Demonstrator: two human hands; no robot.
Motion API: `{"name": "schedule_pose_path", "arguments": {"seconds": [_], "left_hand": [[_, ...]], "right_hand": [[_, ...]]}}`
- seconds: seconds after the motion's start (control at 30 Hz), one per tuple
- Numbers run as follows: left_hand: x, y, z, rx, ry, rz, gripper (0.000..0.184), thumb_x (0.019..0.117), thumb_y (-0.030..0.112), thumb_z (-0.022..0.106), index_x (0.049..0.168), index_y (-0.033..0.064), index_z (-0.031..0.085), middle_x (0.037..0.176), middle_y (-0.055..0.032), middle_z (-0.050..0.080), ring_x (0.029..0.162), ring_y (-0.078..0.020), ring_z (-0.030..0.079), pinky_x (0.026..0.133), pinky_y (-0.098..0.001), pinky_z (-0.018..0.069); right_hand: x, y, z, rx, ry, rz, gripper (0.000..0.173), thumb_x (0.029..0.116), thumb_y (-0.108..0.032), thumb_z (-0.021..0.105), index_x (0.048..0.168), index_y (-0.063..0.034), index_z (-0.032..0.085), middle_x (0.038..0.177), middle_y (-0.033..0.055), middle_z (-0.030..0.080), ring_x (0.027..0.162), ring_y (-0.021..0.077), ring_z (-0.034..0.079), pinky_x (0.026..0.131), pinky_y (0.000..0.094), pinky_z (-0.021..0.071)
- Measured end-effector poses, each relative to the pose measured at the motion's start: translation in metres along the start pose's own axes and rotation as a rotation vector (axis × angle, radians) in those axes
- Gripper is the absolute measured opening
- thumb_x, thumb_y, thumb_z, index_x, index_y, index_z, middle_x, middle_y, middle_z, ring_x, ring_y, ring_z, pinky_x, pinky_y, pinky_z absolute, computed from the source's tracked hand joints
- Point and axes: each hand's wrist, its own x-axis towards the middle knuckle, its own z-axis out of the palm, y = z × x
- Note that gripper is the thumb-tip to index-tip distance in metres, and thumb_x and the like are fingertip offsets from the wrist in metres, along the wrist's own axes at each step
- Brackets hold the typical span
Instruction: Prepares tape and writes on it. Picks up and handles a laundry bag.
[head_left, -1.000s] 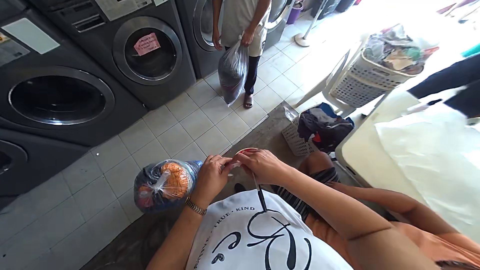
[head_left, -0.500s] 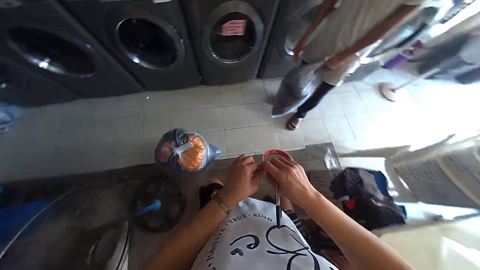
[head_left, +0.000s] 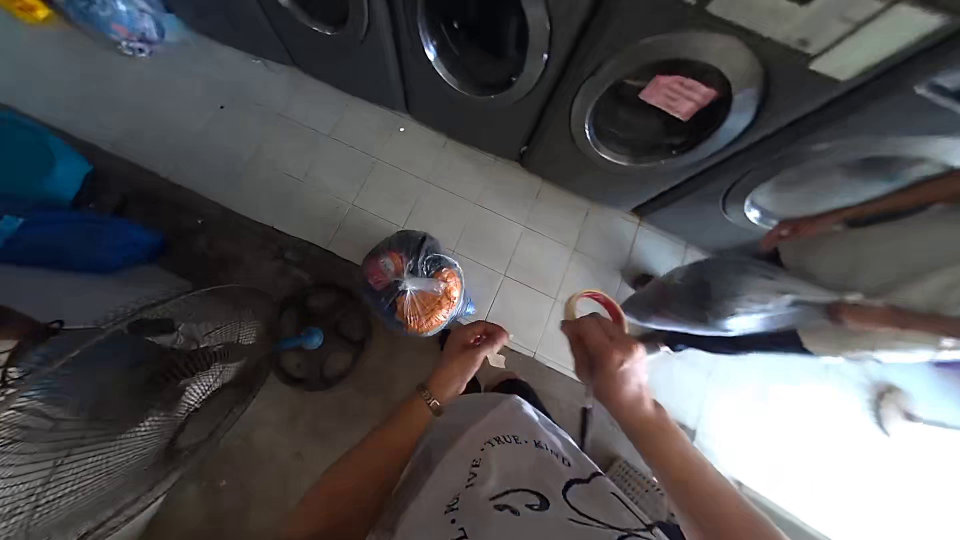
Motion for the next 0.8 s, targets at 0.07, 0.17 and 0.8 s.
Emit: {"name": "schedule_pose_path", "arguments": {"seconds": [0.07, 0.17, 0.8], "left_hand": [[0.022, -0.022, -0.035, -0.006, 0.143, 0.017, 0.020, 0.0990, 0.008, 0.062, 0.115, -0.0028, 0.068, 0.107, -0.0064, 0.070, 0.098, -0.0106, 0.067, 0.091, -0.0309, 0.0559], [0.057, -0.065, -0.108, 0.026, 0.383, 0.001, 0.030, 0.0970, 0.006, 0.064, 0.125, -0.0053, 0.064, 0.116, -0.0146, 0.068, 0.104, -0.0174, 0.066, 0.094, -0.0358, 0.0559], [0.223, -0.241, -0.343, 0.315, 0.510, -0.229, 0.033, 0.0972, 0.003, 0.062, 0.130, 0.0062, 0.068, 0.135, -0.0190, 0.062, 0.118, -0.0296, 0.063, 0.098, -0.0493, 0.0544]], "right_hand": [[0.025, 0.024, 0.006, 0.090, -0.037, 0.066, 0.023, 0.1004, -0.016, 0.056, 0.098, -0.0028, 0.075, 0.090, 0.0138, 0.073, 0.080, 0.0262, 0.072, 0.069, 0.0431, 0.0599], [0.052, 0.044, 0.029, 0.214, -0.168, 0.080, 0.021, 0.0989, -0.014, 0.059, 0.101, -0.0021, 0.076, 0.097, 0.0139, 0.075, 0.085, 0.0239, 0.074, 0.077, 0.0419, 0.0617], [0.200, 0.154, 0.252, 0.389, -0.775, -0.183, 0.017, 0.0973, -0.015, 0.063, 0.099, -0.0042, 0.076, 0.095, 0.0084, 0.075, 0.085, 0.0129, 0.072, 0.079, 0.0305, 0.0612]]}}
